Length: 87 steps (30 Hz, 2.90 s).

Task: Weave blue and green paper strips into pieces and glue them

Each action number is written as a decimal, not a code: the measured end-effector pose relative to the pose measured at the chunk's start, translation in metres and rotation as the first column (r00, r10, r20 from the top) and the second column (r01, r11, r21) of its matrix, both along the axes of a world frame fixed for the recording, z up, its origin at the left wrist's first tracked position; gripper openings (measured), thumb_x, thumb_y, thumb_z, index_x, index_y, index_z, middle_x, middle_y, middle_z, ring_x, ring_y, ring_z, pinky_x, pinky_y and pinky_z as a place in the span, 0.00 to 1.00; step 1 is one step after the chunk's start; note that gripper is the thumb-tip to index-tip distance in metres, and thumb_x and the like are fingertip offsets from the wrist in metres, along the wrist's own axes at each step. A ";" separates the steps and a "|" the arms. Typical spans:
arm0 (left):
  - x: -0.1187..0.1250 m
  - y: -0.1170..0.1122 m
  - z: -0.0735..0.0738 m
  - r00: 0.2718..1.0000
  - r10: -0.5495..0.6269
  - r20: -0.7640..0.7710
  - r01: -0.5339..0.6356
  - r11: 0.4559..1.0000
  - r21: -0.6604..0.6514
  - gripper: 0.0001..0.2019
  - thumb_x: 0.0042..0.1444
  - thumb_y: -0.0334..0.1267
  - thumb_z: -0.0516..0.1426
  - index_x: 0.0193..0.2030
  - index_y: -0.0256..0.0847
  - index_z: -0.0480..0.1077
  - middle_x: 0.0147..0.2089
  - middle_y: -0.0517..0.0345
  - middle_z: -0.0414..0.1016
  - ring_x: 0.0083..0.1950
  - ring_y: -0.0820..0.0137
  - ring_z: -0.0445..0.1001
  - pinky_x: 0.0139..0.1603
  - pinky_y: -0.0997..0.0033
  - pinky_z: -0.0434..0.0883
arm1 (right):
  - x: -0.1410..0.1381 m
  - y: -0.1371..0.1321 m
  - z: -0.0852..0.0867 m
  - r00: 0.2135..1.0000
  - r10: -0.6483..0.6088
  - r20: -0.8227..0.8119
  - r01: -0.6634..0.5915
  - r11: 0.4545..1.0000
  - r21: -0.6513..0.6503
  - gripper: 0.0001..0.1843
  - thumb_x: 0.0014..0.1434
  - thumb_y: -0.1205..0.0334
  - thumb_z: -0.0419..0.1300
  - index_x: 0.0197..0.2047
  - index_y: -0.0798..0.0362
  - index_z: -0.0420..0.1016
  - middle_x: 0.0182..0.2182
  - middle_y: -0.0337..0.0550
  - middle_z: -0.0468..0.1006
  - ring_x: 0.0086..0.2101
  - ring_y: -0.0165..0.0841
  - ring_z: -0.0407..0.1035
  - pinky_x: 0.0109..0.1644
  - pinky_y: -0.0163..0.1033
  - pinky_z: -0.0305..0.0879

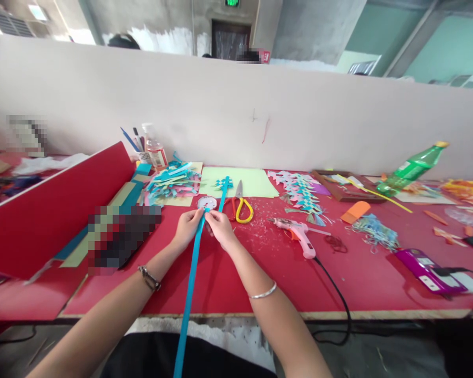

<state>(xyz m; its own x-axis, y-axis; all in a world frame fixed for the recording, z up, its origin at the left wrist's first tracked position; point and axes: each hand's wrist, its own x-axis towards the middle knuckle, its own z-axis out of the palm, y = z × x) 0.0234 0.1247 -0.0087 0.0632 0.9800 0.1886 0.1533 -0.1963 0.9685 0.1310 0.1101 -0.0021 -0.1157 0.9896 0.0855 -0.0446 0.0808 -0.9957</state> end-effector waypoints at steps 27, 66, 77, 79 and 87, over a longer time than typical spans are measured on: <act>0.003 -0.002 0.005 0.985 -0.175 0.017 0.175 0.985 0.003 0.20 0.50 0.50 0.49 0.18 0.35 0.63 0.16 0.63 0.62 0.21 0.76 0.61 0.24 0.78 0.59 | 0.001 0.002 0.001 0.982 -0.180 -0.061 0.181 0.984 -0.002 0.18 0.52 0.50 0.50 0.17 0.52 0.55 0.10 0.30 0.55 0.13 0.22 0.50 0.16 0.30 0.46; 0.000 0.001 0.000 0.985 -0.170 0.023 0.170 0.985 0.003 0.21 0.49 0.54 0.49 0.19 0.36 0.64 0.17 0.63 0.63 0.22 0.75 0.62 0.24 0.77 0.59 | 0.001 0.003 -0.001 0.995 -0.091 -0.041 0.091 0.996 0.014 0.16 0.48 0.51 0.53 0.18 0.51 0.56 0.11 0.29 0.55 0.14 0.23 0.50 0.16 0.31 0.43; 0.001 -0.001 0.003 0.982 -0.187 0.004 0.187 0.981 -0.057 0.23 0.47 0.56 0.49 0.17 0.36 0.64 0.13 0.65 0.57 0.16 0.78 0.55 0.18 0.78 0.52 | 0.002 0.003 -0.002 0.982 -0.182 -0.048 0.184 0.982 0.038 0.17 0.50 0.51 0.50 0.17 0.51 0.52 0.11 0.29 0.54 0.15 0.23 0.49 0.18 0.31 0.44; 0.000 0.000 0.004 0.982 -0.187 0.006 0.187 0.982 -0.035 0.22 0.46 0.55 0.50 0.18 0.36 0.64 0.14 0.64 0.59 0.18 0.77 0.56 0.19 0.78 0.54 | 0.002 0.005 -0.004 0.988 -0.150 -0.028 0.151 0.988 0.033 0.17 0.49 0.50 0.52 0.17 0.51 0.53 0.11 0.29 0.53 0.15 0.23 0.48 0.18 0.31 0.43; -0.002 0.001 0.003 0.994 -0.108 0.002 0.108 0.994 0.005 0.22 0.48 0.55 0.48 0.19 0.36 0.62 0.14 0.67 0.55 0.18 0.79 0.52 0.19 0.78 0.50 | 0.000 0.004 -0.006 0.989 -0.146 -0.013 0.146 0.989 0.024 0.15 0.47 0.53 0.52 0.18 0.51 0.52 0.12 0.28 0.51 0.15 0.22 0.46 0.17 0.31 0.42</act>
<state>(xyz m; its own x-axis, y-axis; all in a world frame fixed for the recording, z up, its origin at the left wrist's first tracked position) 0.0214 0.1256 -0.0053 0.1677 0.9665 0.1941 0.1290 -0.2167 0.9677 0.1309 0.1145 -0.0084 0.0307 0.9933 0.1112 -0.0416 0.1125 -0.9928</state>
